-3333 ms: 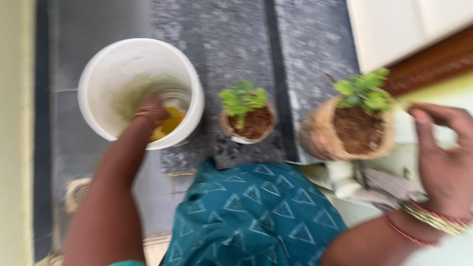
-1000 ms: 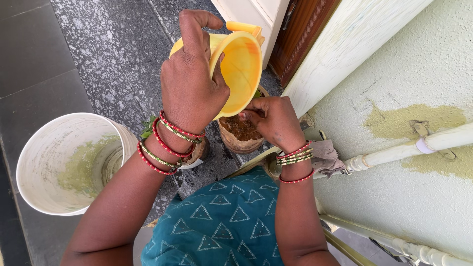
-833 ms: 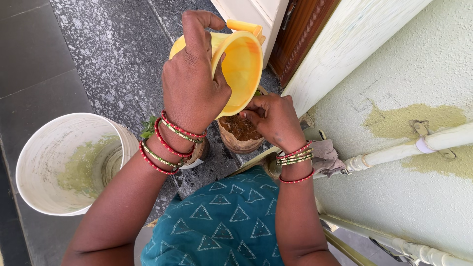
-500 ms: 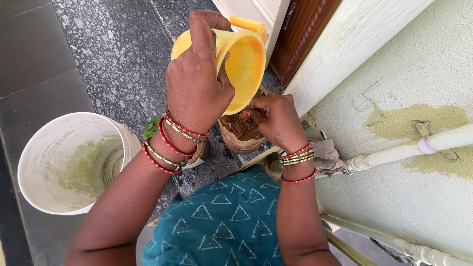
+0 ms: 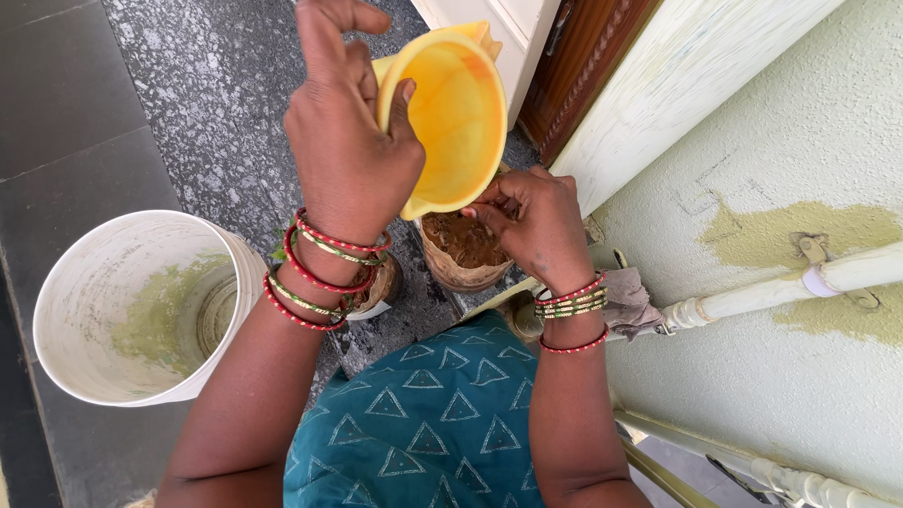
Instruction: The person uses a thin stick to mix soil in a small pot and pours water from a yellow jug into the container.
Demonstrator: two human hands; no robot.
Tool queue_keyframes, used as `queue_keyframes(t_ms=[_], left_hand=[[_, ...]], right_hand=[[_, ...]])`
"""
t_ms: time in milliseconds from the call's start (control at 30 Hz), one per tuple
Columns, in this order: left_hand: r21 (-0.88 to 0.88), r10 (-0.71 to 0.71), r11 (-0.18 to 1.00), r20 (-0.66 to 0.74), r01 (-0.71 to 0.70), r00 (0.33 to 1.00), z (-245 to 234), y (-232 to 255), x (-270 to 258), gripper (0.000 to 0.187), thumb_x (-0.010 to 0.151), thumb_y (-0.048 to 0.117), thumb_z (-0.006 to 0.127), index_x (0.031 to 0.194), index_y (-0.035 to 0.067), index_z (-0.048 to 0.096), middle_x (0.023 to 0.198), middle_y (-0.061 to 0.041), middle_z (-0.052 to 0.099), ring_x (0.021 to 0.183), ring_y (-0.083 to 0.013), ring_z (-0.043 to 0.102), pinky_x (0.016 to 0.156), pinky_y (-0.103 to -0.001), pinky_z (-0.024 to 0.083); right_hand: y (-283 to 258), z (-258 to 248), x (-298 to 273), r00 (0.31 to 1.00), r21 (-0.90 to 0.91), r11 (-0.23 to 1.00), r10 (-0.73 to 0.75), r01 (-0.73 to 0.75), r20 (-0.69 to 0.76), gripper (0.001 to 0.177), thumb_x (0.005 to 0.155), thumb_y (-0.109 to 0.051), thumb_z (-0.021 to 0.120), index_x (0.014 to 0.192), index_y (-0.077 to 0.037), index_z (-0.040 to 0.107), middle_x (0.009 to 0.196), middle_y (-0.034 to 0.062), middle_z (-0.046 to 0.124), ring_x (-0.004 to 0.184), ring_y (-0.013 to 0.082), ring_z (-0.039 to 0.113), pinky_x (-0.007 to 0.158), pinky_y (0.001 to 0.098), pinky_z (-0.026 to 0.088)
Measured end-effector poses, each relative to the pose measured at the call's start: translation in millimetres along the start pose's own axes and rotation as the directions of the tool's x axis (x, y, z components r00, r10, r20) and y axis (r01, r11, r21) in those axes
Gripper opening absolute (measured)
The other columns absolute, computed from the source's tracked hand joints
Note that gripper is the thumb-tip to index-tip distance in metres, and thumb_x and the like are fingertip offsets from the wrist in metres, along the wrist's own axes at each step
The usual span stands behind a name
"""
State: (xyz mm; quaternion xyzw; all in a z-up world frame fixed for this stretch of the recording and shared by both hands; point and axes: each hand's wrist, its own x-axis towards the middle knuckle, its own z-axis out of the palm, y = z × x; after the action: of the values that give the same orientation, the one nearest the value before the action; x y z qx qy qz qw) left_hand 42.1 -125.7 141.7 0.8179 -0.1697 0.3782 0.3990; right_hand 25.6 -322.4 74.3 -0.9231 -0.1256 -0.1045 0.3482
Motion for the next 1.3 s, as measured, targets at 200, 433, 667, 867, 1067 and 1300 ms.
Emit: queue_keyframes(t_ms=[200, 433, 667, 867, 1067, 1300], left_hand=[[-0.134, -0.105, 0.986, -0.029, 0.1, 0.994, -6, -10, -4, 0.048, 0.098, -0.012, 0.077, 0.127, 0.006, 0.043, 0.07, -0.003, 0.045, 0.058, -0.0103, 0.045, 0.057, -0.027, 0.035], [-0.357, -0.164, 0.923, -0.031, 0.142, 0.986, -2, -27, -17, 0.045, 0.102, -0.015, 0.076, 0.129, 0.002, 0.045, 0.075, 0.002, 0.043, 0.061, -0.0045, 0.037, 0.06, -0.02, 0.028], [-0.554, -0.245, 0.82, -0.114, 0.143, 0.963, 24, -8, -31, 0.04, 0.106, -0.011, 0.075, 0.128, 0.002, 0.045, 0.075, 0.003, 0.041, 0.061, -0.0044, 0.032, 0.059, -0.019, 0.022], [-0.572, -0.359, 0.765, 0.0, 0.294, 0.933, 14, 5, -31, 0.037, 0.104, 0.013, 0.063, 0.134, 0.008, 0.041, 0.074, 0.005, 0.048, 0.055, -0.0019, 0.04, 0.048, -0.018, 0.031], [0.041, -0.459, 0.873, 0.407, 0.486, 0.79, -1, -16, -48, 0.012, 0.097, 0.018, 0.068, 0.103, 0.008, 0.071, 0.085, -0.003, 0.07, 0.062, -0.0153, 0.062, 0.057, -0.032, 0.05], [0.105, -0.42, 0.869, 0.675, 0.484, 0.607, 31, -1, -60, 0.003, 0.079, 0.01, 0.076, 0.082, 0.011, 0.078, 0.079, -0.006, 0.079, 0.07, -0.0156, 0.075, 0.069, -0.031, 0.057]], right_hand=[[0, -7, -4, 0.982, 0.016, 0.985, -0.172, 0.174, -0.072, 0.014, 0.078, -0.005, 0.086, 0.089, -0.009, 0.078, 0.085, 0.002, 0.076, 0.078, 0.0214, 0.065, 0.082, 0.0427, 0.045], [11, -6, -4, 0.984, 0.118, 0.985, -0.112, 0.129, -0.142, 0.016, 0.097, -0.005, 0.064, 0.11, -0.007, 0.072, 0.106, 0.0044, 0.075, 0.094, 0.0195, 0.07, 0.088, 0.033, 0.056], [-10, -15, -12, 0.985, 0.607, 0.79, 0.022, 0.087, -0.171, 0.037, 0.114, -0.026, 0.048, 0.139, -0.001, 0.057, 0.111, 0.005, 0.071, 0.095, 0.0113, 0.068, 0.083, 0.0276, 0.057], [-11, -5, -6, 0.89, 0.535, 0.835, 0.141, 0.129, -0.434, 0.032, 0.113, -0.017, 0.053, 0.139, 0.0, 0.063, 0.097, 0.0044, 0.074, 0.077, 0.0036, 0.065, 0.064, 0.0199, 0.053], [-4, -11, -6, 0.809, 0.46, 0.844, 0.056, 0.275, -0.585, 0.036, 0.119, -0.016, 0.054, 0.151, -0.001, 0.055, 0.103, 0.0033, 0.073, 0.075, 0.0014, 0.061, 0.065, 0.018, 0.051], [5, -12, -4, 0.838, 0.482, 0.848, 0.088, 0.22, -0.538, 0.04, 0.117, -0.018, 0.053, 0.153, -0.002, 0.05, 0.109, 0.0045, 0.074, 0.084, 0.0027, 0.065, 0.072, 0.0193, 0.055]])
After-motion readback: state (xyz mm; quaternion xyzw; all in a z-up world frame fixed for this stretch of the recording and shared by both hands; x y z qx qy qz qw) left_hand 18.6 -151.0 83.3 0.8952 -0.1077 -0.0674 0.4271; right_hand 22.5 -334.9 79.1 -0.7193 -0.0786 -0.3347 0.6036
